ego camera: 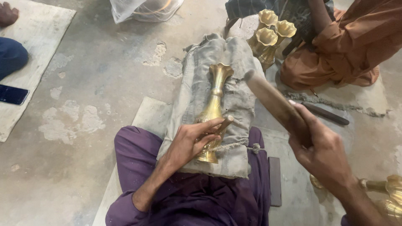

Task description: The person sits cross-legged on the floor with a brass vase resting on a cloth-covered cushion on their lap. They hold a small punch against the vase's surface with one hand and strike it with a wooden mallet held in the other hand, working around the vase to shape and decorate its body.

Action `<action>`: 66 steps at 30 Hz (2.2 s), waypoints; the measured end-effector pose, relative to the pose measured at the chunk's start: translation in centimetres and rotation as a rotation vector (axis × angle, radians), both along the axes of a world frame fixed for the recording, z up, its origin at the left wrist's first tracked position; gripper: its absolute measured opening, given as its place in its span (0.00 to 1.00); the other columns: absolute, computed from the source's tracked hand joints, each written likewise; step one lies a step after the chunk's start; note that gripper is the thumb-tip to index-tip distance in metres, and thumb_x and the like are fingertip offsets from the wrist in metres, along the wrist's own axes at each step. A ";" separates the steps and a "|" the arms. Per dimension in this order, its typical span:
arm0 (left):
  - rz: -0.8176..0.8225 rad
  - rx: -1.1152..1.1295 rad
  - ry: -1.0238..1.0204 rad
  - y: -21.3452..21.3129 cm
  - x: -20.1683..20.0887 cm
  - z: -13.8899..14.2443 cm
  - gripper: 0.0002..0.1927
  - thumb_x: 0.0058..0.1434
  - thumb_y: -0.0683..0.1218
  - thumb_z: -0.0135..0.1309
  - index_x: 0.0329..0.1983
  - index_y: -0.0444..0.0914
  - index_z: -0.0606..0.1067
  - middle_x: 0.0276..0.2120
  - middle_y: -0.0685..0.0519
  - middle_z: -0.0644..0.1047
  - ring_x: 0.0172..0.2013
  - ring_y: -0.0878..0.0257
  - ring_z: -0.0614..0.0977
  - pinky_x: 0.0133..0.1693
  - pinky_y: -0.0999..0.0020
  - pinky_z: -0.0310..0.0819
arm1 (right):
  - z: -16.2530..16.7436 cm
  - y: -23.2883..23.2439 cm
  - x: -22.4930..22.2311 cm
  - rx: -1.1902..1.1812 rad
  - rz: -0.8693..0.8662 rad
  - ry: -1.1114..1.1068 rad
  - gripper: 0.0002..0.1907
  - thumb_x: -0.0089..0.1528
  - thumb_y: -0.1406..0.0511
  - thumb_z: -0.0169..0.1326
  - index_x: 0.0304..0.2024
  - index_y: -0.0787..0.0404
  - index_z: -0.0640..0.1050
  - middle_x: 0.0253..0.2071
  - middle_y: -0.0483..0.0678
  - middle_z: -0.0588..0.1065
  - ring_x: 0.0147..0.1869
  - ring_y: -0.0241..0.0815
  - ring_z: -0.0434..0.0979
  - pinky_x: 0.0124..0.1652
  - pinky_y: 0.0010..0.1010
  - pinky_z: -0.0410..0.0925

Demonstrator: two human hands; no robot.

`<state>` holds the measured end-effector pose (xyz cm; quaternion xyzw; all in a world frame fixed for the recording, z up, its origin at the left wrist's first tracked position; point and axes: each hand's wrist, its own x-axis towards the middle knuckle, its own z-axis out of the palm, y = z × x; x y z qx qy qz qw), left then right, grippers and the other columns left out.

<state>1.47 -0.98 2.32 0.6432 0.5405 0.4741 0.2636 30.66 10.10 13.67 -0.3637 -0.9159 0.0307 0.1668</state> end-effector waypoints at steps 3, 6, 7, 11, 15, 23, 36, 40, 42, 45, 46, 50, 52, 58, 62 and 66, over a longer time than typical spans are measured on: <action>-0.003 0.053 0.006 0.0 -0.1 -0.3 0.26 0.62 0.40 0.60 0.65 0.41 0.73 0.44 0.48 0.85 0.42 0.56 0.89 0.43 0.62 0.87 | -0.3 -0.2 0.3 0.052 -0.052 -0.211 0.40 0.56 0.66 0.61 0.69 0.35 0.67 0.38 0.43 0.80 0.33 0.42 0.81 0.34 0.39 0.76; 0.107 0.142 -0.094 -0.3 0.3 -0.9 0.24 0.66 0.40 0.58 0.65 0.42 0.71 0.45 0.48 0.85 0.44 0.56 0.89 0.45 0.63 0.90 | -0.2 -0.3 0.4 0.041 -0.117 -0.190 0.39 0.56 0.67 0.60 0.68 0.33 0.69 0.38 0.43 0.79 0.34 0.43 0.81 0.37 0.39 0.76; 0.176 0.106 -0.154 -0.5 0.3 -1.0 0.25 0.65 0.42 0.59 0.65 0.43 0.70 0.43 0.49 0.86 0.43 0.57 0.90 0.43 0.63 0.90 | -0.1 -0.2 0.3 -0.001 -0.134 -0.178 0.39 0.55 0.67 0.60 0.68 0.34 0.69 0.40 0.43 0.79 0.34 0.44 0.81 0.36 0.39 0.76; 0.270 0.025 -0.308 -0.7 0.3 -1.4 0.28 0.63 0.44 0.63 0.66 0.42 0.68 0.39 0.48 0.86 0.41 0.58 0.90 0.41 0.64 0.90 | 0.3 0.7 -0.4 -0.073 -0.123 -0.315 0.42 0.57 0.63 0.62 0.74 0.42 0.68 0.46 0.46 0.76 0.38 0.43 0.80 0.40 0.37 0.76; 0.296 -0.010 -0.316 -0.4 0.5 -1.5 0.29 0.61 0.45 0.64 0.65 0.43 0.68 0.37 0.49 0.86 0.39 0.59 0.90 0.38 0.65 0.90 | 0.2 1.3 -1.4 0.002 0.065 -0.334 0.37 0.55 0.62 0.61 0.68 0.37 0.71 0.46 0.46 0.75 0.39 0.42 0.80 0.38 0.38 0.76; 0.263 0.062 -0.309 -0.4 0.7 -1.9 0.29 0.64 0.44 0.63 0.67 0.43 0.66 0.39 0.48 0.86 0.40 0.60 0.90 0.39 0.66 0.90 | 1.4 2.1 -3.8 0.211 0.102 -0.572 0.38 0.57 0.63 0.60 0.69 0.30 0.69 0.51 0.43 0.77 0.41 0.39 0.79 0.35 0.33 0.78; 0.298 0.021 -0.281 -0.4 1.0 -1.9 0.28 0.63 0.46 0.63 0.65 0.43 0.68 0.40 0.49 0.86 0.41 0.60 0.90 0.39 0.66 0.91 | 5.8 2.0 -5.4 0.292 0.192 -0.261 0.34 0.60 0.61 0.60 0.70 0.41 0.72 0.43 0.41 0.81 0.36 0.36 0.81 0.33 0.30 0.76; 0.288 -0.019 -0.281 -0.2 0.8 -1.9 0.28 0.63 0.46 0.63 0.65 0.43 0.68 0.39 0.49 0.86 0.41 0.60 0.90 0.39 0.64 0.90 | 5.6 2.2 -5.3 0.339 0.141 -0.363 0.31 0.62 0.61 0.60 0.67 0.36 0.72 0.43 0.39 0.82 0.35 0.35 0.81 0.33 0.31 0.76; 0.277 -0.030 -0.277 -0.2 0.7 -1.9 0.27 0.63 0.47 0.63 0.64 0.43 0.68 0.38 0.49 0.87 0.41 0.60 0.90 0.38 0.64 0.91 | 5.6 2.1 -5.2 0.310 0.109 -0.330 0.33 0.60 0.61 0.60 0.69 0.39 0.71 0.43 0.39 0.81 0.36 0.35 0.81 0.36 0.32 0.77; 0.279 -0.011 -0.268 -0.2 0.8 -1.8 0.26 0.63 0.47 0.62 0.64 0.43 0.69 0.38 0.49 0.86 0.40 0.60 0.90 0.38 0.64 0.91 | 5.6 1.8 -5.2 0.224 0.078 -0.337 0.36 0.60 0.61 0.61 0.71 0.41 0.70 0.45 0.39 0.81 0.35 0.35 0.80 0.34 0.30 0.77; 0.283 -0.012 -0.261 -0.2 0.9 -1.8 0.26 0.63 0.47 0.63 0.63 0.43 0.69 0.38 0.49 0.86 0.40 0.59 0.90 0.36 0.63 0.90 | 5.6 1.7 -5.1 0.301 0.110 -0.351 0.33 0.60 0.62 0.61 0.68 0.37 0.72 0.45 0.38 0.82 0.36 0.35 0.81 0.36 0.31 0.77; 0.260 -0.035 -0.268 -0.2 0.8 -1.8 0.26 0.63 0.47 0.61 0.64 0.43 0.69 0.39 0.50 0.86 0.40 0.60 0.90 0.37 0.63 0.91 | 4.9 1.8 -5.0 0.142 0.011 -0.239 0.38 0.61 0.62 0.61 0.74 0.42 0.69 0.46 0.39 0.82 0.38 0.35 0.81 0.35 0.30 0.76; 0.251 -0.031 -0.228 0.0 0.8 -1.7 0.25 0.63 0.48 0.61 0.63 0.44 0.70 0.39 0.50 0.87 0.39 0.60 0.90 0.36 0.64 0.92 | 4.5 2.0 -4.6 0.228 0.090 -0.365 0.34 0.60 0.61 0.61 0.69 0.36 0.70 0.44 0.39 0.82 0.37 0.36 0.82 0.33 0.31 0.77; 0.197 0.035 -0.210 -0.3 0.8 -1.3 0.26 0.63 0.48 0.61 0.65 0.45 0.69 0.41 0.48 0.86 0.41 0.57 0.90 0.40 0.62 0.91 | 2.9 2.4 -2.5 0.151 0.077 -0.204 0.38 0.60 0.60 0.61 0.73 0.41 0.69 0.47 0.43 0.82 0.34 0.38 0.82 0.36 0.32 0.77; 0.152 0.054 -0.115 0.0 0.6 -0.9 0.25 0.65 0.47 0.60 0.65 0.46 0.70 0.43 0.47 0.86 0.43 0.56 0.89 0.42 0.61 0.90 | 2.1 1.5 -1.8 0.252 0.069 -0.241 0.33 0.59 0.61 0.62 0.67 0.36 0.71 0.47 0.43 0.82 0.40 0.42 0.83 0.32 0.34 0.77; 0.137 0.041 -0.105 0.2 0.1 -0.6 0.26 0.64 0.46 0.60 0.65 0.46 0.69 0.42 0.47 0.86 0.42 0.57 0.90 0.41 0.61 0.90 | 1.8 0.2 -1.3 0.038 -0.087 -0.239 0.39 0.58 0.63 0.61 0.71 0.34 0.67 0.50 0.42 0.80 0.37 0.39 0.83 0.37 0.35 0.79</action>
